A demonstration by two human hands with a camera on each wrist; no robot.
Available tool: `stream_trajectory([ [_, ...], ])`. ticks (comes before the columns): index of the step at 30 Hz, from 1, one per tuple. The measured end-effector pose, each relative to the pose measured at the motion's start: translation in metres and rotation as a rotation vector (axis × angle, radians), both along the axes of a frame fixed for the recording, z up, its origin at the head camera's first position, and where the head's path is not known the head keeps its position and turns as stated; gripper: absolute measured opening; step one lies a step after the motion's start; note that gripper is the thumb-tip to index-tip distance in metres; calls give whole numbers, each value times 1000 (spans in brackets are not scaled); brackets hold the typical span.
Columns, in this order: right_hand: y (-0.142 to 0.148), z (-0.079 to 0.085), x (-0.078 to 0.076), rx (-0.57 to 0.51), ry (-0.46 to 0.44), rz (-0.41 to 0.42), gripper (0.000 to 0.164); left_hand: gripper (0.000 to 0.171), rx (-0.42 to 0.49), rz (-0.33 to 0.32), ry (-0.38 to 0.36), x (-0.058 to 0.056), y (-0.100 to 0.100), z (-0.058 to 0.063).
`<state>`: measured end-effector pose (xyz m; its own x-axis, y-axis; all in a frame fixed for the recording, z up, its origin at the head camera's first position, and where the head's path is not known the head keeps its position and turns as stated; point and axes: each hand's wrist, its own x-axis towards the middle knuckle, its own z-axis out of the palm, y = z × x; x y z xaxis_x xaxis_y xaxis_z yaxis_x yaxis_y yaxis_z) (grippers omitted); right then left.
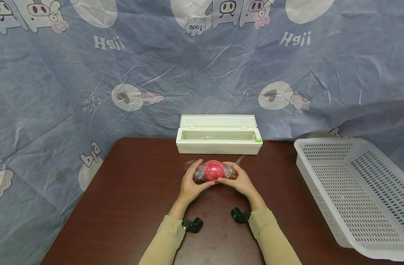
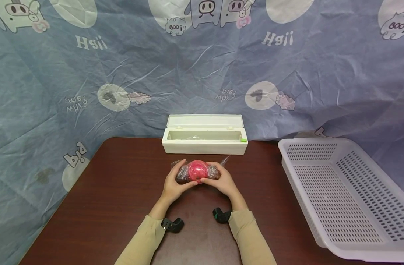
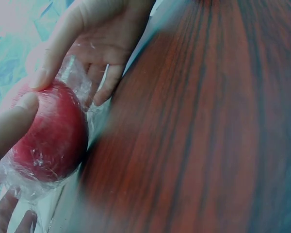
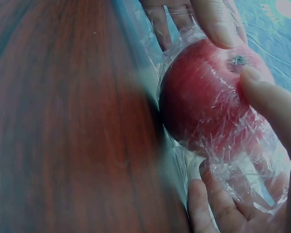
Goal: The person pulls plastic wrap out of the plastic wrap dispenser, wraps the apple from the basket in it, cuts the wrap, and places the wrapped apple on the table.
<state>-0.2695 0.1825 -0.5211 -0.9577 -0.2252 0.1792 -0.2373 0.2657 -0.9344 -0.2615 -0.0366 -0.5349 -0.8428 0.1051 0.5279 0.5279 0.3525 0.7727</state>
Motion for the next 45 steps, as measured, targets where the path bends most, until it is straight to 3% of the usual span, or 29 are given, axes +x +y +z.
stream_trajectory([
  [6,0,0,0,15,-27,4,57,89,-6,-47,-20,1,0,-1],
  [14,0,2,0,103,-38,-51,54,85,-42,-74,-58,2,0,1],
  [21,-5,32,16,109,-35,-41,45,78,-68,-44,-64,4,0,1],
  [28,0,2,-1,128,-17,-89,44,73,-106,0,-62,4,0,1],
  [31,0,2,-1,114,-21,-97,43,72,-114,6,-75,3,0,1],
  [40,-1,14,7,58,31,21,74,74,-157,37,-135,3,1,1],
  [45,-2,32,16,70,26,71,70,73,-147,43,-168,3,0,0],
])
